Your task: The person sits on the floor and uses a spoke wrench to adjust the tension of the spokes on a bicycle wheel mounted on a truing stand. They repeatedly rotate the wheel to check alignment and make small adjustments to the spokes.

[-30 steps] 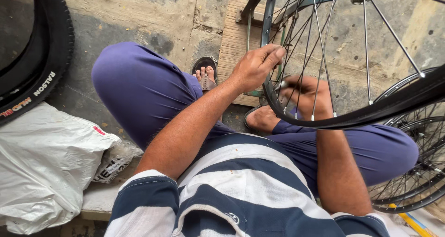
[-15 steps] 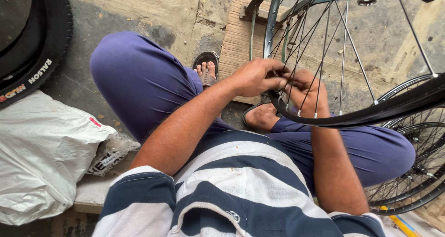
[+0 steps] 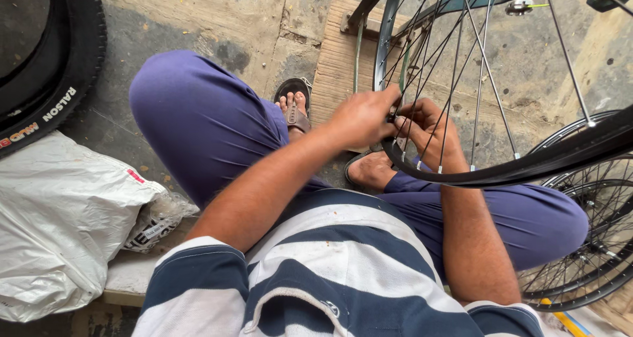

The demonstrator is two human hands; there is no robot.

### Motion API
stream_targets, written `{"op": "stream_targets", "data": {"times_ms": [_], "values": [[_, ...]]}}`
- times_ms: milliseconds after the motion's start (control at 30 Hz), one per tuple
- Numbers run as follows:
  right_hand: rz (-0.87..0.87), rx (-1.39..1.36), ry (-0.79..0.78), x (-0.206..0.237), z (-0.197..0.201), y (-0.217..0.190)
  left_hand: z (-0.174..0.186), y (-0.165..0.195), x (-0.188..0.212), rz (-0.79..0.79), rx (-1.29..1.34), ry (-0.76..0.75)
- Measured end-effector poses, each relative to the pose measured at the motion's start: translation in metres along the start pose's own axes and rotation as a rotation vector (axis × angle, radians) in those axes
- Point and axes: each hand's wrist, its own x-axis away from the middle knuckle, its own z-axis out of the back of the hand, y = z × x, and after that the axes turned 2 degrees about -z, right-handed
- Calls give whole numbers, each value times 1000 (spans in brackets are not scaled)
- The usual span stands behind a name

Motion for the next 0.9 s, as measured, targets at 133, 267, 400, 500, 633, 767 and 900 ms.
{"op": "stream_targets", "data": {"times_ms": [133,267,400,500,633,767,900], "values": [[-93,-111,54,-1,-6,0,13,-17,-13,-1,211,104],[-72,-23,224,-1,-6,-4,9,-20,-21,-67,276,153],[-6,-58,122,-5,-3,-10,7,-19,-25,21,326,49],[29,-49,22,-6,-5,-12,9,-20,-25,16,347,51],[-1,-68,47,-4,-7,-14,9,-19,-24,49,389,42],[57,116,-25,-2,1,-20,7,-18,-22,56,413,50],[96,151,-82,-4,-4,-27,6,-20,-22,38,436,63]]}}
